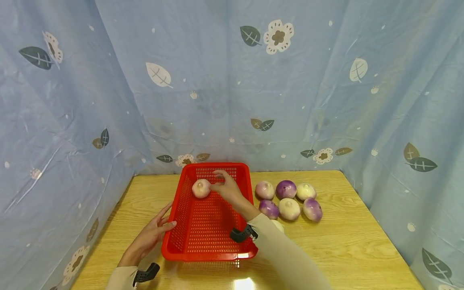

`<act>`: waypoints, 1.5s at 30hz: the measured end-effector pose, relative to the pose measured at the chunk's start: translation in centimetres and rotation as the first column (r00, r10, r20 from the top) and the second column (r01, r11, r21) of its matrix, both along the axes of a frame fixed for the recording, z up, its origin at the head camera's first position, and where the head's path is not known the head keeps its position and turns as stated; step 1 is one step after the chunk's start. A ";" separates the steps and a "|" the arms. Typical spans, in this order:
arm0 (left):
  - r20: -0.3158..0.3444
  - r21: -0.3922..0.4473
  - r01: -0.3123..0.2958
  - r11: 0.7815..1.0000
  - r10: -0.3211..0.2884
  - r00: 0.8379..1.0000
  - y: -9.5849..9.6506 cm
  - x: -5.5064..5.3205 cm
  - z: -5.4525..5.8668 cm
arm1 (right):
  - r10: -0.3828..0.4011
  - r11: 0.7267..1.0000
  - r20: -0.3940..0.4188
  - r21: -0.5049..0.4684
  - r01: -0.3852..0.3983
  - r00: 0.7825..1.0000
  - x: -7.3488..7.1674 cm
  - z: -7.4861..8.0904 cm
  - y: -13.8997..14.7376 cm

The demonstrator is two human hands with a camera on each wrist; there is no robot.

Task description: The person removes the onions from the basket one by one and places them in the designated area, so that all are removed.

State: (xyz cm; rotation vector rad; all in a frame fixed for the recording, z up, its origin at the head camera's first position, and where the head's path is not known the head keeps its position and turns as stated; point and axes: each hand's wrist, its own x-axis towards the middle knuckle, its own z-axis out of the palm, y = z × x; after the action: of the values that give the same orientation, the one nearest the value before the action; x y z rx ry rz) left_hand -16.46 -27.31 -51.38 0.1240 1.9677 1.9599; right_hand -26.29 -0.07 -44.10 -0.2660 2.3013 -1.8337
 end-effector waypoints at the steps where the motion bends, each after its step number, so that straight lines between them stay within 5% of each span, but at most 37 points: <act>1: 0.001 0.000 -0.004 1.000 0.004 1.000 0.0 0.0 0.0 | -0.003 1.000 0.000 0.012 0.003 1.000 -0.2 -0.2 -0.2; 30: 0.042 0.019 -0.020 1.000 0.019 0.999 -0.2 -0.2 -0.2 | -0.004 0.987 0.102 0.162 -0.013 0.995 -4.5 -4.5 -2.9; 45: 0.050 0.016 -0.023 1.000 0.023 0.998 -0.1 -0.2 0.1 | 0.077 0.973 0.140 0.208 -0.105 0.987 -5.9 -6.0 -3.9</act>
State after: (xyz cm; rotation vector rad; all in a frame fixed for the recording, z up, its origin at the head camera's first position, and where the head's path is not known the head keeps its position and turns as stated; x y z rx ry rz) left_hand -16.63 -27.42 -51.24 0.0559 1.9299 1.9743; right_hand -32.14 -3.93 -50.12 -0.2083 2.3294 -1.4973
